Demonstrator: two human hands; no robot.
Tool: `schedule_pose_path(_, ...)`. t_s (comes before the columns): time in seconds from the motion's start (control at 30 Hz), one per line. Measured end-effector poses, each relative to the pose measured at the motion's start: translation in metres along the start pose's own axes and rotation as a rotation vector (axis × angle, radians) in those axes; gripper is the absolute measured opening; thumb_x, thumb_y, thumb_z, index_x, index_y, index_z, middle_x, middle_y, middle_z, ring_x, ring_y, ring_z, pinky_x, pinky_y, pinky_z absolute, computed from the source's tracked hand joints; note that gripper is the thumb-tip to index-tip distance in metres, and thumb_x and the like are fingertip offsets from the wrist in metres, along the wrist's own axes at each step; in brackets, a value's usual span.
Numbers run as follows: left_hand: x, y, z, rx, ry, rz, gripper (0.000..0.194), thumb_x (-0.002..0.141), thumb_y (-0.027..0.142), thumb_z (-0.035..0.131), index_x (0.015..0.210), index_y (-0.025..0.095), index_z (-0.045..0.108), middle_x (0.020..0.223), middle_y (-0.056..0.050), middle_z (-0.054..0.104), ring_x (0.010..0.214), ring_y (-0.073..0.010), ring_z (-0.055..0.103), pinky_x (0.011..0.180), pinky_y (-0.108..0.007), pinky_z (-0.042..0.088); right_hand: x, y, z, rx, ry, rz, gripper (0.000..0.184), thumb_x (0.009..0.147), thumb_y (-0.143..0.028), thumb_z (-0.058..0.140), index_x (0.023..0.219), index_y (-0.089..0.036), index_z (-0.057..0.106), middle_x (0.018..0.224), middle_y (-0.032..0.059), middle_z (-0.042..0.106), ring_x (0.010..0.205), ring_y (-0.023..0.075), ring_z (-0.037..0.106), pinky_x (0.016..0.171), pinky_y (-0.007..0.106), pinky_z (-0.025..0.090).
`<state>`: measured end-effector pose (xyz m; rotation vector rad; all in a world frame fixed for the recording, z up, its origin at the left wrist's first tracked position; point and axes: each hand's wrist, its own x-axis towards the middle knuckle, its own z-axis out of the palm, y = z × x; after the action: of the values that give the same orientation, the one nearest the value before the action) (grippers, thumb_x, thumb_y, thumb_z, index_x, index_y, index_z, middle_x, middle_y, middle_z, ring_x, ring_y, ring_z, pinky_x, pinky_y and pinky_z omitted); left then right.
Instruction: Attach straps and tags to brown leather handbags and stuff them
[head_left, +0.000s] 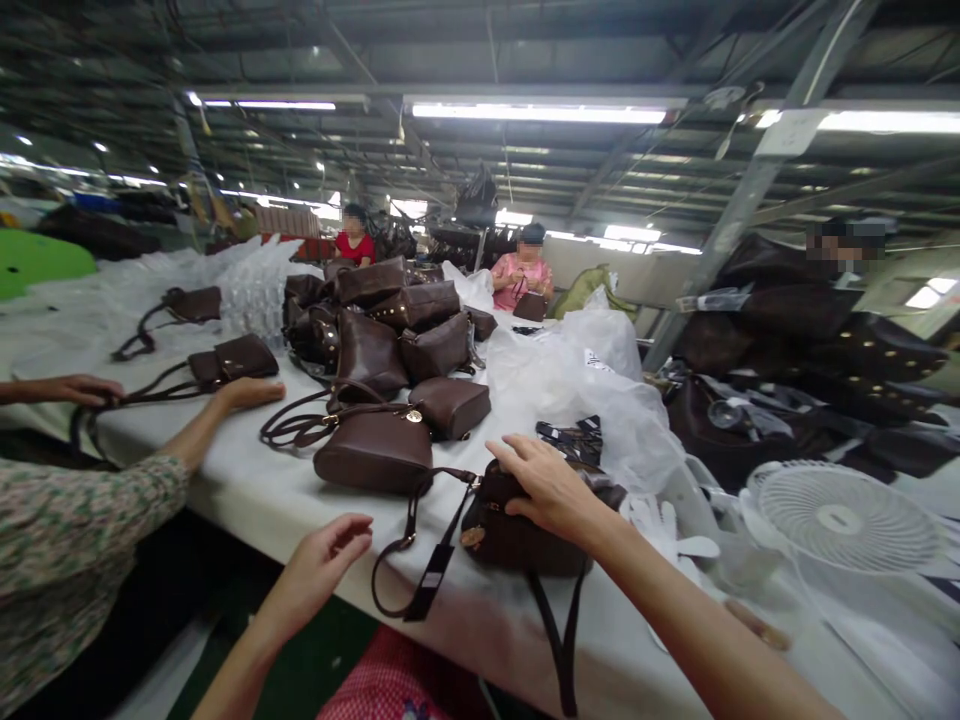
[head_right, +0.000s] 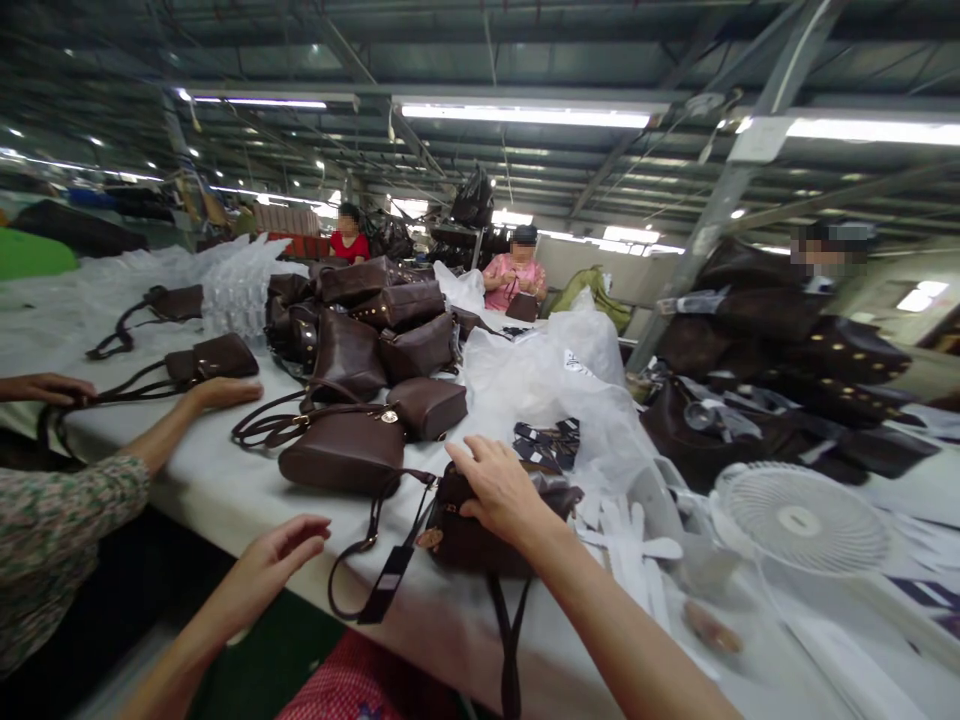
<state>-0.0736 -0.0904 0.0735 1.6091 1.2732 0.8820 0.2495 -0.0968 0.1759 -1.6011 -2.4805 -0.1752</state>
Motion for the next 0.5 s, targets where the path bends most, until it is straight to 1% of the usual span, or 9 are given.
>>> schedule_pose_path(0.07,0.008,0.016,0.009,0.08,0.072,0.089,0.037,0.079,0.047,0.056,0.099,0.019,0.068,0.1,-0.008,0.072,0.093,-0.0239,0.065,0.082,-0.034,0.051,-0.008,0.0,0.0,-0.049,0.042,0.04,0.084,0.066,-0.011,0.077,0.141,-0.021,0.042,0.144,0.0185,0.044,0.133,0.0358,0.04,0.107,0.052,0.035)
schedule_pose_path(0.13,0.018,0.032,0.019,0.125,0.102,0.195,0.033,0.08,0.042,0.055,0.1,0.019,0.068,0.103,-0.008,0.071,0.093,-0.024,0.065,0.077,-0.032,0.051,-0.018,0.0,-0.001,-0.078,0.073,0.072,0.087,0.064,-0.008,0.077,0.142,-0.02,0.041,0.147,0.0192,0.041,0.137,0.0373,0.035,0.111,0.055,0.031)
schedule_pose_path(0.2,0.027,0.046,0.03,0.146,0.067,0.294,0.029,0.08,0.036,0.055,0.1,0.02,0.068,0.104,-0.008,0.071,0.093,-0.0225,0.064,0.074,-0.029,0.051,-0.029,0.0,-0.002,-0.094,0.13,0.08,0.081,0.067,-0.006,0.074,0.141,-0.019,0.043,0.148,0.0197,0.04,0.138,0.0368,0.034,0.112,0.054,0.032)
schedule_pose_path(0.27,0.035,0.056,0.039,0.163,0.01,0.349,0.024,0.082,0.034,0.053,0.093,0.02,0.07,0.097,-0.006,0.072,0.088,-0.0202,0.065,0.072,-0.027,0.049,-0.041,-0.001,-0.004,-0.101,0.218,0.076,0.067,0.074,-0.007,0.067,0.137,-0.017,0.048,0.147,0.0201,0.04,0.137,0.0355,0.036,0.111,0.053,0.035)
schedule_pose_path(0.33,0.041,0.059,0.047,0.177,-0.032,0.33,0.025,0.084,0.035,0.052,0.079,0.018,0.069,0.08,-0.005,0.071,0.076,-0.0182,0.064,0.068,-0.026,0.048,-0.053,-0.004,-0.005,-0.087,0.3,0.061,0.052,0.081,-0.01,0.06,0.132,-0.016,0.052,0.144,0.0192,0.045,0.132,0.0331,0.043,0.108,0.051,0.041)
schedule_pose_path(0.4,0.045,0.057,0.055,0.13,-0.115,0.228,0.033,0.086,0.038,0.048,0.07,0.016,0.065,0.07,-0.005,0.069,0.066,-0.0172,0.063,0.06,-0.025,0.047,-0.065,-0.007,-0.005,-0.048,0.338,0.032,0.039,0.087,-0.014,0.053,0.126,-0.017,0.056,0.135,0.0169,0.055,0.123,0.029,0.053,0.102,0.047,0.048)
schedule_pose_path(0.43,0.046,0.054,0.058,0.096,-0.171,0.171,0.035,0.087,0.039,0.045,0.069,0.015,0.065,0.069,-0.005,0.068,0.063,-0.0173,0.063,0.056,-0.025,0.047,-0.071,-0.01,-0.004,-0.026,0.342,0.014,0.034,0.089,-0.015,0.051,0.123,-0.017,0.058,0.129,0.0154,0.059,0.118,0.0269,0.057,0.098,0.044,0.051)
schedule_pose_path(0.47,0.046,0.052,0.061,0.077,-0.214,0.143,0.036,0.087,0.039,0.044,0.072,0.015,0.065,0.071,-0.006,0.069,0.063,-0.0177,0.064,0.055,-0.026,0.047,-0.076,-0.012,-0.003,-0.009,0.343,-0.002,0.031,0.091,-0.016,0.049,0.12,-0.018,0.059,0.125,0.0138,0.062,0.113,0.0252,0.059,0.095,0.042,0.053)
schedule_pose_path(0.5,0.046,0.05,0.064,0.082,-0.221,0.155,0.034,0.087,0.037,0.044,0.076,0.015,0.066,0.076,-0.007,0.071,0.067,-0.0186,0.065,0.058,-0.027,0.049,-0.081,-0.014,-0.002,0.0,0.345,-0.015,0.029,0.091,-0.017,0.048,0.118,-0.019,0.06,0.122,0.0124,0.063,0.11,0.0239,0.061,0.092,0.04,0.055)
